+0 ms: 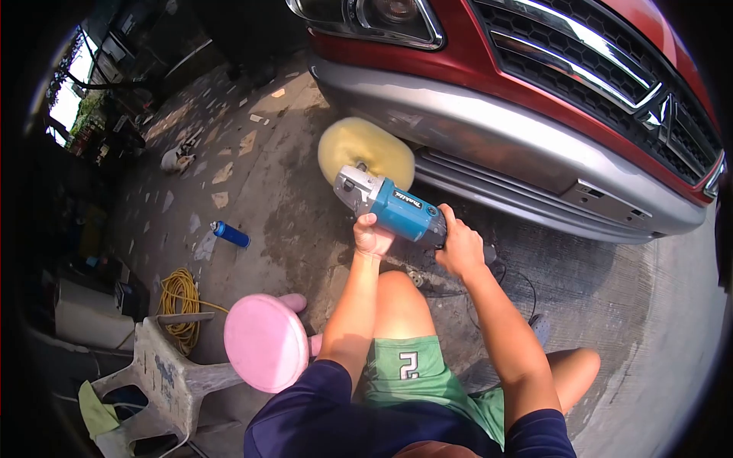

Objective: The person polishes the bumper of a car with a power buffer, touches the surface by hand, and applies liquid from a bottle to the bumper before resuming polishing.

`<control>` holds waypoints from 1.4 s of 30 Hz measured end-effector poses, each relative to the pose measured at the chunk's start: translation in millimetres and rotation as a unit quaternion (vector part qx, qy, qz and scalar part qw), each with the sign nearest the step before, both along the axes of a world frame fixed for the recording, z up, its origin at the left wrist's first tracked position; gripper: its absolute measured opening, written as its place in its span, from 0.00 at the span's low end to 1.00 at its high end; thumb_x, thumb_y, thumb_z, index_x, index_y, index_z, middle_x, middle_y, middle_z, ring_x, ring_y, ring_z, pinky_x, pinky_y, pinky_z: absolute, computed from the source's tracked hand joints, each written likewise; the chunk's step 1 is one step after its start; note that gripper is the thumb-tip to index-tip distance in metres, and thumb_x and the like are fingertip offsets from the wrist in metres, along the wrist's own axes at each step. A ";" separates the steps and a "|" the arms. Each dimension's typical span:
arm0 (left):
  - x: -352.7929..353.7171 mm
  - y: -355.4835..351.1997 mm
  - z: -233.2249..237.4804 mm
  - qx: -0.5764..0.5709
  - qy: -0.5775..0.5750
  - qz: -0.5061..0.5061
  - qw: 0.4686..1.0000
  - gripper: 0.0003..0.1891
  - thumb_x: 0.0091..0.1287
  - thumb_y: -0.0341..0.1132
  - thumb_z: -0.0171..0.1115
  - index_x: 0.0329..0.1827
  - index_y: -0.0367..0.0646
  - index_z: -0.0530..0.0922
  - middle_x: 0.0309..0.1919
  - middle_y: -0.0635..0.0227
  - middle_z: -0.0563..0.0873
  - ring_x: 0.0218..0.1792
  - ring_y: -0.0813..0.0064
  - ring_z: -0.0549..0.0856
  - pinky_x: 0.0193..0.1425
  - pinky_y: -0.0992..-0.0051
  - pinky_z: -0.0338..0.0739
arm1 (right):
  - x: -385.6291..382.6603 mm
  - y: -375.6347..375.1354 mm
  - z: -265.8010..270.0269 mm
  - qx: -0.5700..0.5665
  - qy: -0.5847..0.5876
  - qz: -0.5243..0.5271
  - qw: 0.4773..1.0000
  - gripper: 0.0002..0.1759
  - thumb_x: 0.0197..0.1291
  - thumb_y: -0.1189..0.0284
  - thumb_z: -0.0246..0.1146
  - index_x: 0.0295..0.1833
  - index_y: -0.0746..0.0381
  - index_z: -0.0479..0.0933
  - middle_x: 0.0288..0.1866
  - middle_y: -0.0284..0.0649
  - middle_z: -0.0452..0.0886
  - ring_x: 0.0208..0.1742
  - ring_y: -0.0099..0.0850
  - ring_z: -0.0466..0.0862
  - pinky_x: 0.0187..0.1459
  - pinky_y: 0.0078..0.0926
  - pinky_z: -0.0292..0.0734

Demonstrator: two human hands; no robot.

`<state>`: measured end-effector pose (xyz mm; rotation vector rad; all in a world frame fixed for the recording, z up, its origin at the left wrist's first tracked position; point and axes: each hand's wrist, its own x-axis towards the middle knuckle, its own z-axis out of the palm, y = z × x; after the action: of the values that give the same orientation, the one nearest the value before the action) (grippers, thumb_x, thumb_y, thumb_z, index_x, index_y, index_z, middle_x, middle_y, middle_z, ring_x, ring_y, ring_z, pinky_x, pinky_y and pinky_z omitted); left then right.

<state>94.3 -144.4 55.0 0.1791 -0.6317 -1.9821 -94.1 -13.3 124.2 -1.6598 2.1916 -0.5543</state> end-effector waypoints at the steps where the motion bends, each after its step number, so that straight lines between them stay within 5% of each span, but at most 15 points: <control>1: 0.0 -2.6 2.6 0.011 0.015 0.008 1.000 0.47 0.53 0.43 0.76 0.79 0.35 0.71 0.69 0.54 0.83 0.69 0.54 0.83 0.81 0.53 0.74 | 1.0 -5.4 6.9 0.010 0.010 0.004 1.000 0.52 0.45 0.76 0.77 0.78 0.47 0.64 0.53 0.54 0.90 0.55 0.59 0.91 0.57 0.55 0.87; 7: -5.0 -6.6 15.4 0.050 0.027 0.062 0.996 0.45 0.56 0.48 0.77 0.77 0.39 0.74 0.68 0.58 0.85 0.69 0.54 0.83 0.81 0.51 0.75 | 1.7 -22.0 49.3 0.074 0.060 0.033 0.995 0.53 0.44 0.74 0.77 0.79 0.51 0.64 0.54 0.53 0.90 0.54 0.59 0.91 0.57 0.53 0.88; 13: -19.2 21.7 17.8 0.061 0.043 0.007 0.997 0.46 0.55 0.50 0.77 0.77 0.40 0.74 0.68 0.57 0.85 0.69 0.55 0.83 0.79 0.51 0.76 | -2.8 17.8 60.0 0.066 0.101 0.018 0.993 0.57 0.47 0.73 0.77 0.85 0.53 0.60 0.56 0.54 0.88 0.51 0.55 0.93 0.53 0.51 0.91; 25: -66.1 87.7 28.6 0.097 0.068 -0.060 0.991 0.46 0.55 0.48 0.78 0.78 0.41 0.73 0.67 0.57 0.85 0.68 0.56 0.84 0.79 0.53 0.77 | -32.0 91.4 87.9 0.088 0.111 -0.046 0.989 0.53 0.43 0.75 0.76 0.79 0.52 0.66 0.54 0.53 0.88 0.50 0.59 0.91 0.53 0.55 0.89; 42: -8.2 18.3 58.4 0.069 0.024 0.024 0.997 0.42 0.61 0.50 0.75 0.77 0.40 0.74 0.68 0.59 0.85 0.69 0.55 0.83 0.80 0.51 0.75 | 2.4 5.7 90.5 0.082 0.079 0.019 0.993 0.50 0.46 0.73 0.75 0.79 0.55 0.66 0.54 0.54 0.89 0.51 0.58 0.92 0.56 0.54 0.89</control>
<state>86.1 -126.1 113.4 0.2282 -0.4558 -1.9777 -91.7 -7.7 214.7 -1.7031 2.2415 -0.2323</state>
